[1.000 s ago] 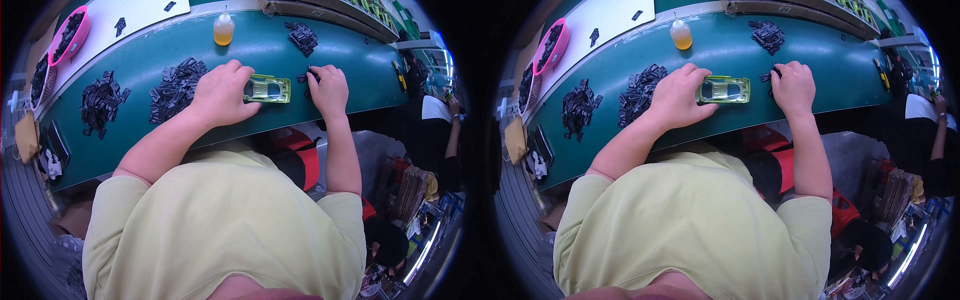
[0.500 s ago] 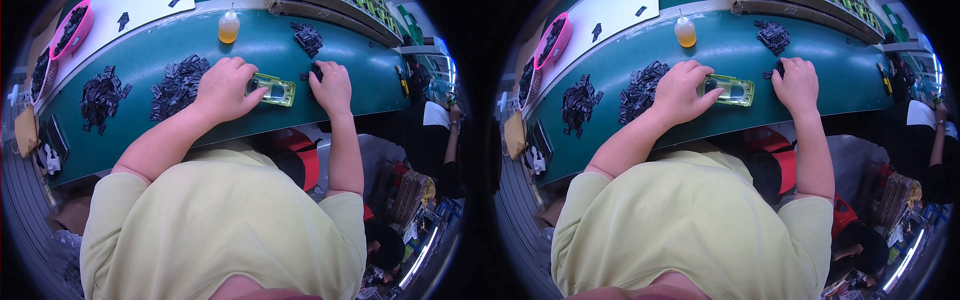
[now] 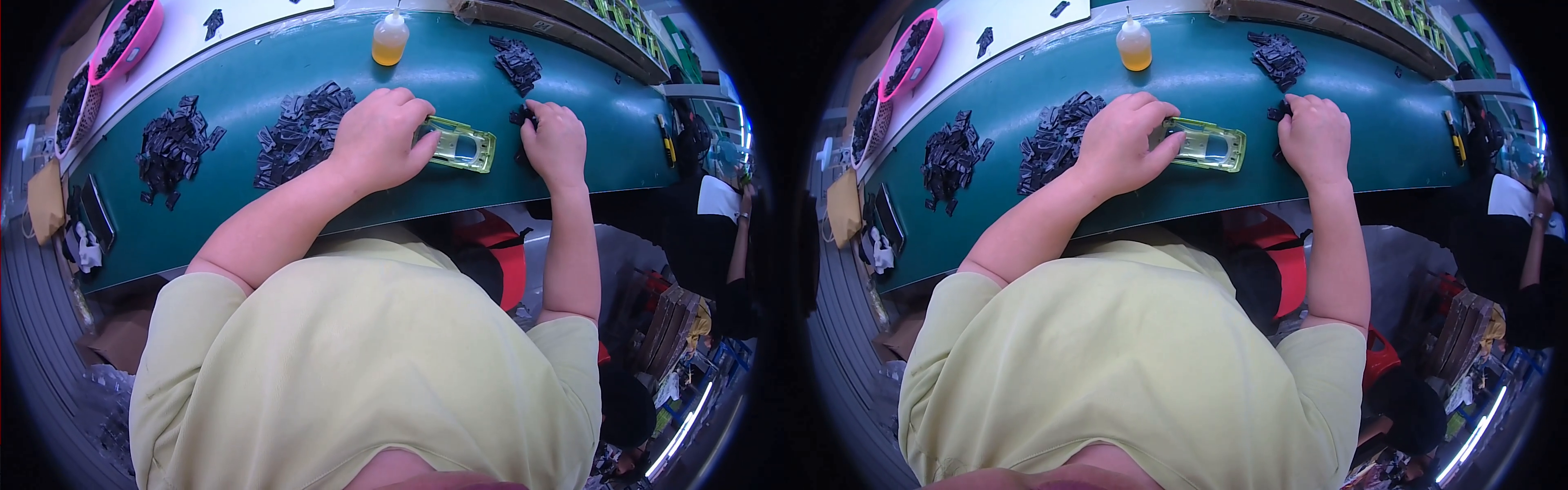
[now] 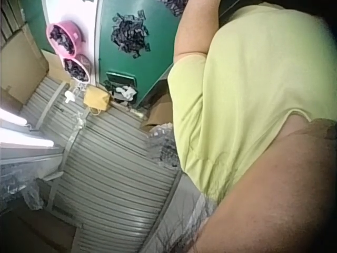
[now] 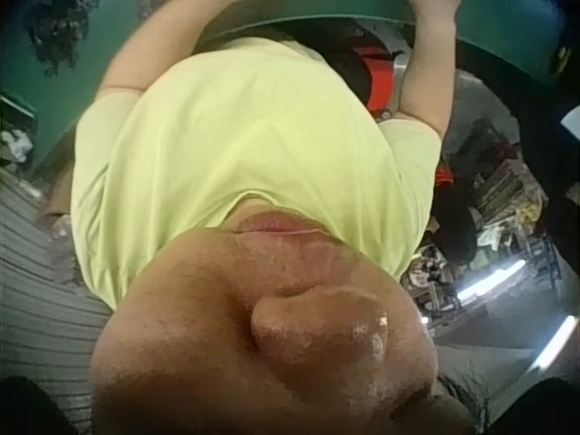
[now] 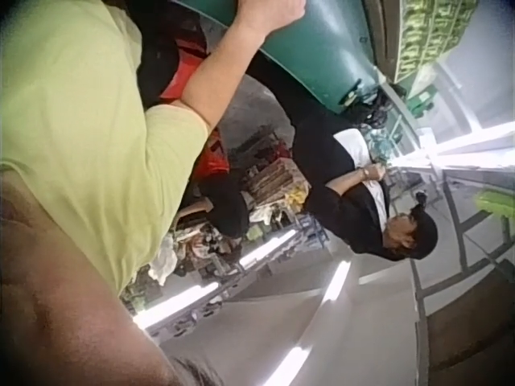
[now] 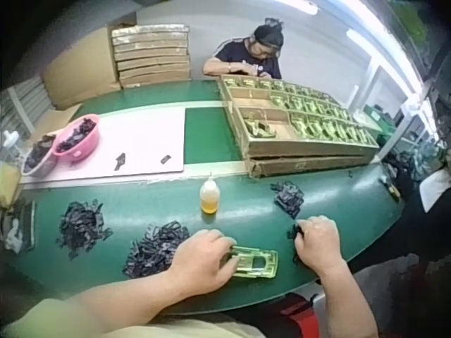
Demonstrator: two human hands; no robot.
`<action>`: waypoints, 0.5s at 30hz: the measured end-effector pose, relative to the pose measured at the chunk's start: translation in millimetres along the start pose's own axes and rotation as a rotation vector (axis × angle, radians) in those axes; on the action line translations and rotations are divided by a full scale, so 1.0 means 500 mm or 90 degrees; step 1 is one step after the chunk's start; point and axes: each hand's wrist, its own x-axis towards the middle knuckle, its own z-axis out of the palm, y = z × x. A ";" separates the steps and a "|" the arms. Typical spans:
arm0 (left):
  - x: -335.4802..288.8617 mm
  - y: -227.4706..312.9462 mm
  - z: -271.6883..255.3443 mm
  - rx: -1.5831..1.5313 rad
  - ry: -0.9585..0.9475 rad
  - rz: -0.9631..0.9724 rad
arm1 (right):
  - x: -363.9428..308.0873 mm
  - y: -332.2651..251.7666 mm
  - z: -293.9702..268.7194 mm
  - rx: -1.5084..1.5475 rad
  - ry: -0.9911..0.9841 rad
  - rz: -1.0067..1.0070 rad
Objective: The person assembles small plastic toy cars by applying glue from a bottle and attaching various plastic components by hand on a factory assembly line.
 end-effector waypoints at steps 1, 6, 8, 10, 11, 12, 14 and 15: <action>-0.001 -0.001 0.000 -0.002 0.001 0.001 | 0.001 -0.004 -0.002 -0.006 -0.009 -0.002; -0.002 -0.002 0.000 -0.004 0.005 -0.001 | 0.002 -0.002 0.007 -0.021 -0.013 0.000; -0.002 -0.003 0.000 -0.004 0.007 -0.002 | 0.002 0.001 0.010 -0.022 0.002 0.014; 0.002 -0.002 0.005 -0.018 0.004 0.004 | -0.003 0.007 0.004 -0.030 0.042 0.013; 0.004 0.000 0.004 -0.013 0.001 0.001 | -0.004 0.006 -0.002 -0.040 0.084 0.011; 0.001 -0.004 0.001 -0.021 -0.001 -0.010 | 0.003 -0.010 -0.014 -0.035 0.081 0.000; -0.001 -0.010 -0.003 -0.026 -0.005 -0.026 | 0.006 -0.052 -0.060 0.363 0.116 0.097; 0.000 -0.009 -0.003 -0.035 -0.010 -0.030 | 0.001 -0.067 -0.077 0.507 0.089 0.107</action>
